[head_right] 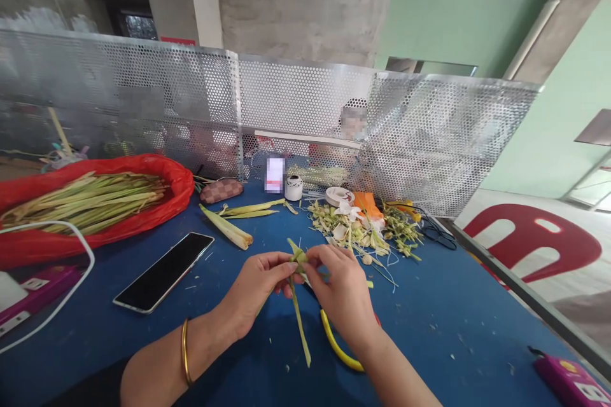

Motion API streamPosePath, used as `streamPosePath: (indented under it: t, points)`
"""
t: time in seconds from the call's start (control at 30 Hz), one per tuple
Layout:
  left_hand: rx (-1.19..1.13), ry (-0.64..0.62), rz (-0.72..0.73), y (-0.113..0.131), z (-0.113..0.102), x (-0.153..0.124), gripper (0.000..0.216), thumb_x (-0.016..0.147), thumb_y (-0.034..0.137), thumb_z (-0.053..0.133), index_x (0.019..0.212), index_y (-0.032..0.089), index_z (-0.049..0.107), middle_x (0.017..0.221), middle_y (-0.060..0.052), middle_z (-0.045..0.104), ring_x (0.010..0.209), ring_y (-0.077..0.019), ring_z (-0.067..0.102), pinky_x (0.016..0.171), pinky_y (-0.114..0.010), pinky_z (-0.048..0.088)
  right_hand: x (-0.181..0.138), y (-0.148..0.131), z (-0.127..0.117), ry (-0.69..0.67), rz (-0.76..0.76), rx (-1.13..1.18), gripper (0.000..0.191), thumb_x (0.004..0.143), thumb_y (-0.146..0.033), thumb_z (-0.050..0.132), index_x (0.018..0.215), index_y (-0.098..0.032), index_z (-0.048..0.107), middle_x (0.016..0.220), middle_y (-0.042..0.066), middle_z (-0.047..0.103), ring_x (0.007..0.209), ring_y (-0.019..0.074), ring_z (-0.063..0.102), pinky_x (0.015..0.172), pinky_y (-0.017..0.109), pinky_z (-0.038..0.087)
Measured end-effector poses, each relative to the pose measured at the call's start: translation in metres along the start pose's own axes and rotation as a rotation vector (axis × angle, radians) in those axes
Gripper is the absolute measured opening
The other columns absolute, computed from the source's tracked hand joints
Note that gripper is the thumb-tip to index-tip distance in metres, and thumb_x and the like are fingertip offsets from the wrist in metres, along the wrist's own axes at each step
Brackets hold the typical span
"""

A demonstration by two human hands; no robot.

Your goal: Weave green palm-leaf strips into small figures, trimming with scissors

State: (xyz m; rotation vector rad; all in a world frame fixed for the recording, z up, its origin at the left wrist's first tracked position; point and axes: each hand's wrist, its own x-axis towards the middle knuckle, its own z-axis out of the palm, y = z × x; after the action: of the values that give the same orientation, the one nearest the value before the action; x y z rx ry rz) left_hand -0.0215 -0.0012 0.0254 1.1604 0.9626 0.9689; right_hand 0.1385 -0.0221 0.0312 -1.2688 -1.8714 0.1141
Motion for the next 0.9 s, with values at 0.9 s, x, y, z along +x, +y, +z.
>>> streamPosePath:
  t: [0.9]
  points:
    - [0.065, 0.094, 0.058, -0.006, 0.007, -0.001, 0.015, 0.073, 0.024, 0.062, 0.078, 0.013, 0.07, 0.068, -0.005, 0.07, 0.05, -0.01, 0.054, 0.054, -0.023, 0.042, -0.004, 0.001, 0.019, 0.032, 0.39, 0.415, 0.011, 0.083, -0.029, 0.053, 0.081, -0.019, 0.058, 0.072, 0.002, 0.063, 0.067, 0.0166, 0.058, 0.061, 0.026, 0.045]
